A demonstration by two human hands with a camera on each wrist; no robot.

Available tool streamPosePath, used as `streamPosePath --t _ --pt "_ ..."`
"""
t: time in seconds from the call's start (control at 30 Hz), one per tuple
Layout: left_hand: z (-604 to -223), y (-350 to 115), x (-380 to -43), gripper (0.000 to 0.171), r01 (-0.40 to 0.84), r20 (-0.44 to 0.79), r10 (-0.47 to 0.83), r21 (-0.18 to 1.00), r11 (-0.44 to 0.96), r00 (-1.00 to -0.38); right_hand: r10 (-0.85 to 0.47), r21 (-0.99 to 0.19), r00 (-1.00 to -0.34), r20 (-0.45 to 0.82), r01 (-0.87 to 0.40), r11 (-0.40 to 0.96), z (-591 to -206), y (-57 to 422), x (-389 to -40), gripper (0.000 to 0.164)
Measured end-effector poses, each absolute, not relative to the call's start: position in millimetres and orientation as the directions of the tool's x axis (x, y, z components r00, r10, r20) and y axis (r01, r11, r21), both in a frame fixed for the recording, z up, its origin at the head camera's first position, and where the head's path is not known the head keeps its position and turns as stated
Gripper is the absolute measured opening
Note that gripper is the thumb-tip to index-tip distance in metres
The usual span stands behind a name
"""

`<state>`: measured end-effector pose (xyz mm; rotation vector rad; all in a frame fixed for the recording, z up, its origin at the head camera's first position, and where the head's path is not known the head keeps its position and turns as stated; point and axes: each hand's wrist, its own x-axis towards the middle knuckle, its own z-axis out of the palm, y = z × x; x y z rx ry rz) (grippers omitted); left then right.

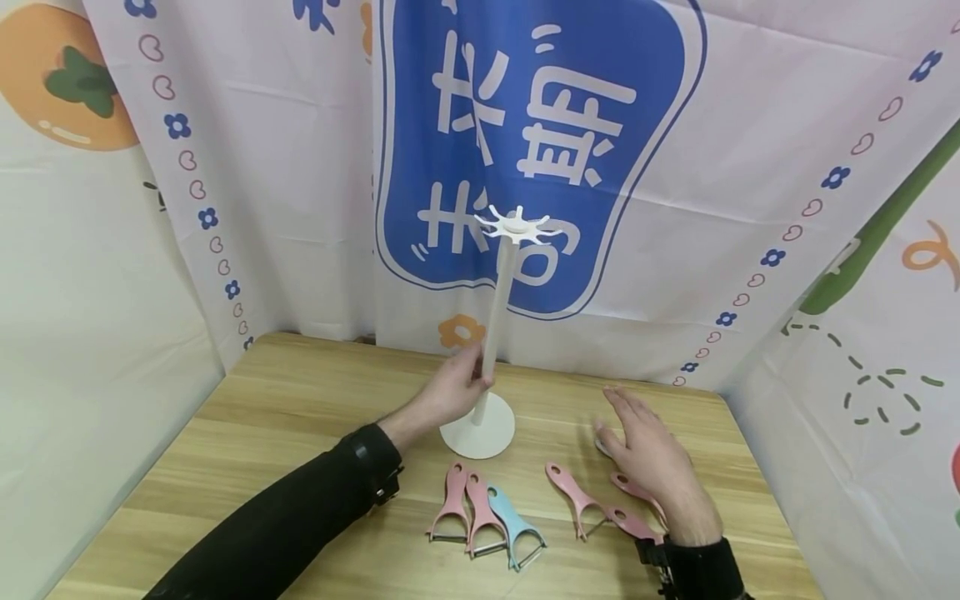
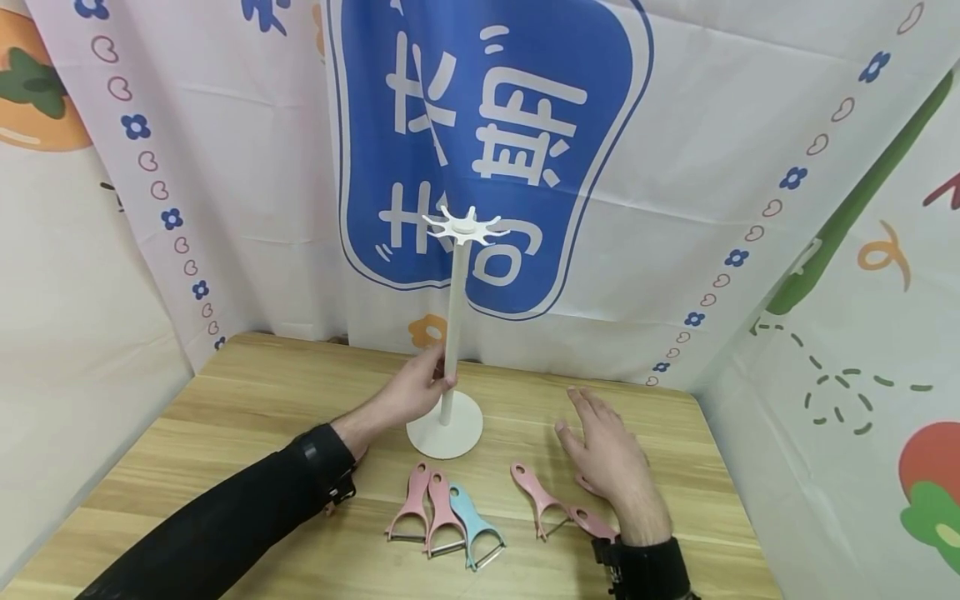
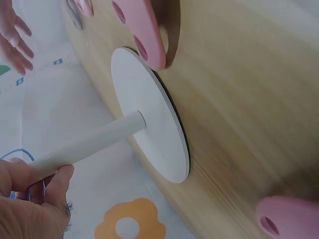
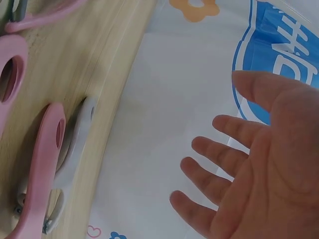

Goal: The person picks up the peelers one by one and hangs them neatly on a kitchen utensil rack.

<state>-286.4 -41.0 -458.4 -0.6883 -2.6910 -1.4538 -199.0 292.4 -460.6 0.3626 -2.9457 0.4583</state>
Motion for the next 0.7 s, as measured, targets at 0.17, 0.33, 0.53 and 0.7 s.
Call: streamPosePath --t 0.17,0.33,0.53,0.7 --pt "-458.6 -42.0 -277.8 0.026 0.381 0.197 0.395 0.800 0.465 -0.897 -0.223 -0.329 -0.965 0.138 -0.257 0.909 -460.7 286.2 -197.6 0.065" --pt "-459.6 -42.0 -273.9 0.024 0.386 0.193 0.404 0.791 0.475 -0.894 -0.251 -0.372 -0.961 0.113 -0.275 0.887 -462.7 277.6 -195.7 0.058" --pt "-461.3 -41.3 -272.9 0.023 0.386 0.198 0.401 0.794 0.470 -0.895 -0.260 -0.438 -0.966 0.005 -0.236 0.867 -465.8 265.7 -192.1 0.054" --pt "-463.4 -41.2 -274.6 0.021 0.390 0.196 0.405 0.784 0.482 -0.893 -0.243 -0.451 -0.968 -0.070 -0.187 0.873 -468.7 257.2 -188.8 0.051"
